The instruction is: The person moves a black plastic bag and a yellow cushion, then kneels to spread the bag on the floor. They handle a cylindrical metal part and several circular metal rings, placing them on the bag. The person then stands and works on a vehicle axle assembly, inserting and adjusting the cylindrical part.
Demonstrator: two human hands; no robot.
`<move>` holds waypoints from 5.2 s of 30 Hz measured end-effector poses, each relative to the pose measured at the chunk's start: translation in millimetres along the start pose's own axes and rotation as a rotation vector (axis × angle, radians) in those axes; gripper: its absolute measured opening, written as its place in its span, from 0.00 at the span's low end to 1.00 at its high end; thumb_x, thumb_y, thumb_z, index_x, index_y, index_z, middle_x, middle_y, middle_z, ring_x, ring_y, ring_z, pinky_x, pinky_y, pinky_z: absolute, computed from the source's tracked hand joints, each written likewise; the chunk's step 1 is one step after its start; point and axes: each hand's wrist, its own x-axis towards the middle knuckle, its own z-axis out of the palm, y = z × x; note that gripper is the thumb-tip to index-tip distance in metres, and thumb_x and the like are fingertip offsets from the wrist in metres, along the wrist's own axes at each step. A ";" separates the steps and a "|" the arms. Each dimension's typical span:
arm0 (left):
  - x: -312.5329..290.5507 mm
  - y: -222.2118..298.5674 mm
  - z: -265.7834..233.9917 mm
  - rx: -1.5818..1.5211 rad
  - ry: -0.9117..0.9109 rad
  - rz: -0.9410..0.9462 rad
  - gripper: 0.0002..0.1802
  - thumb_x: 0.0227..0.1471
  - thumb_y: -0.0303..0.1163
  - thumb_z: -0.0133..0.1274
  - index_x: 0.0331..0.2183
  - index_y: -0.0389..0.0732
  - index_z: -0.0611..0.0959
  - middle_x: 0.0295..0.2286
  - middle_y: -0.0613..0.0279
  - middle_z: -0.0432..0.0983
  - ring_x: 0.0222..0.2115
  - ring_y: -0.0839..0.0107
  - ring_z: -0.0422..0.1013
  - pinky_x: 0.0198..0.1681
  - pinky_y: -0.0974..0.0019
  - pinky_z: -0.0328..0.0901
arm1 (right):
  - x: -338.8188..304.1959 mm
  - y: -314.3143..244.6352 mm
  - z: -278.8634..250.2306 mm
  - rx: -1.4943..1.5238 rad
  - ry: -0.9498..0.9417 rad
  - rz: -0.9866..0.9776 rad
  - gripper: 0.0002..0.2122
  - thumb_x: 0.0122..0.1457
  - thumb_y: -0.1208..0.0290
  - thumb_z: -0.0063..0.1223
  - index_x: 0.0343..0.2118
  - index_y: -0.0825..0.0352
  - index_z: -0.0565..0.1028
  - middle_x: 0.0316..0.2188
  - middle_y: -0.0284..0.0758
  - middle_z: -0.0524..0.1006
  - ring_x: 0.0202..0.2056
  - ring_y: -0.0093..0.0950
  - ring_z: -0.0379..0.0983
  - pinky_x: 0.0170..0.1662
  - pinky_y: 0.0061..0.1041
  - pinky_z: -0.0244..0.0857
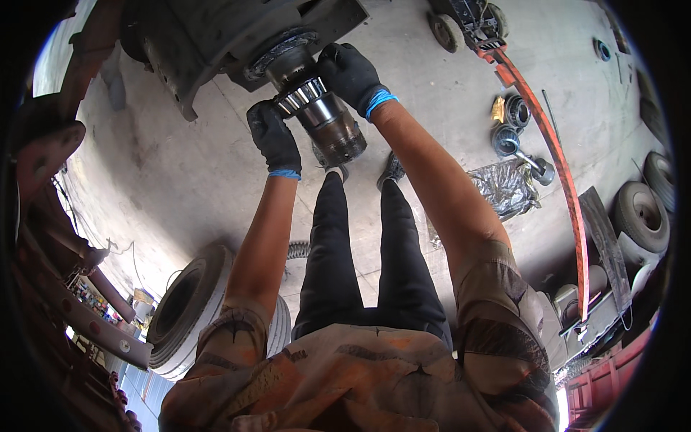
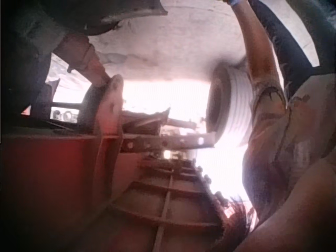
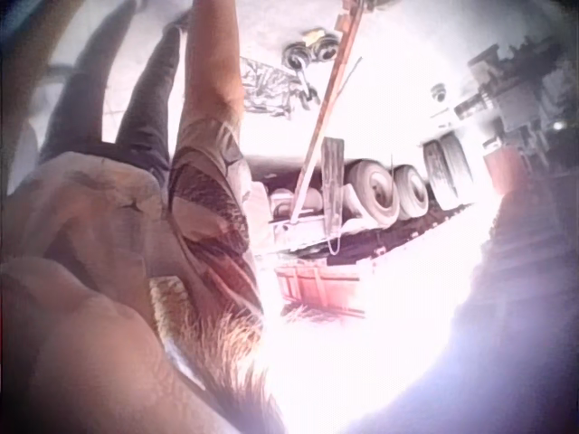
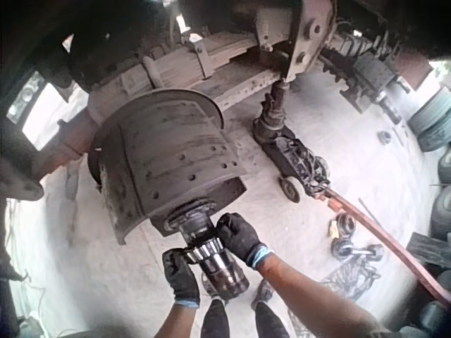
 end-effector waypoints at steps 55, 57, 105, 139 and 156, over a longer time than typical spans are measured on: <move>-43.3 -24.9 -240.7 0.667 -0.150 -0.071 0.19 0.54 0.31 0.48 0.47 0.35 0.72 0.41 0.55 0.68 0.39 0.67 0.67 0.43 0.66 0.64 | 13.8 -112.1 137.1 -0.838 -0.165 0.364 0.11 0.58 0.71 0.39 0.41 0.64 0.72 0.35 0.44 0.76 0.29 0.42 0.76 0.31 0.39 0.71; -38.7 -16.4 -239.6 0.591 -0.125 -0.157 0.20 0.52 0.31 0.50 0.47 0.35 0.72 0.41 0.50 0.69 0.40 0.62 0.68 0.44 0.62 0.64 | 17.8 -92.0 150.4 -0.752 -0.120 0.412 0.13 0.58 0.71 0.37 0.44 0.64 0.71 0.36 0.45 0.76 0.31 0.43 0.76 0.33 0.40 0.71; -31.4 -52.8 -337.3 0.336 0.091 -0.411 0.16 0.54 0.29 0.49 0.45 0.35 0.75 0.41 0.56 0.72 0.43 0.66 0.68 0.49 0.66 0.62 | 42.1 -340.5 110.8 -0.228 -0.486 -0.537 0.20 0.57 0.69 0.47 0.54 0.56 0.67 0.28 0.39 0.75 0.28 0.34 0.75 0.29 0.32 0.67; -24.3 111.6 -63.8 0.280 -0.239 -0.381 0.17 0.61 0.36 0.39 0.46 0.36 0.71 0.42 0.59 0.70 0.37 0.70 0.71 0.42 0.65 0.68 | 54.3 85.4 29.4 1.041 -0.651 0.421 0.17 0.56 0.80 0.45 0.49 0.66 0.70 0.43 0.34 0.75 0.45 0.27 0.72 0.54 0.34 0.64; -41.1 74.9 -92.6 0.207 -0.077 -0.389 0.13 0.56 0.31 0.47 0.43 0.38 0.75 0.40 0.63 0.71 0.33 0.71 0.71 0.36 0.69 0.69 | 59.7 105.5 -141.5 0.357 -0.414 0.765 0.16 0.62 0.71 0.43 0.53 0.59 0.71 0.42 0.29 0.75 0.40 0.21 0.70 0.45 0.21 0.65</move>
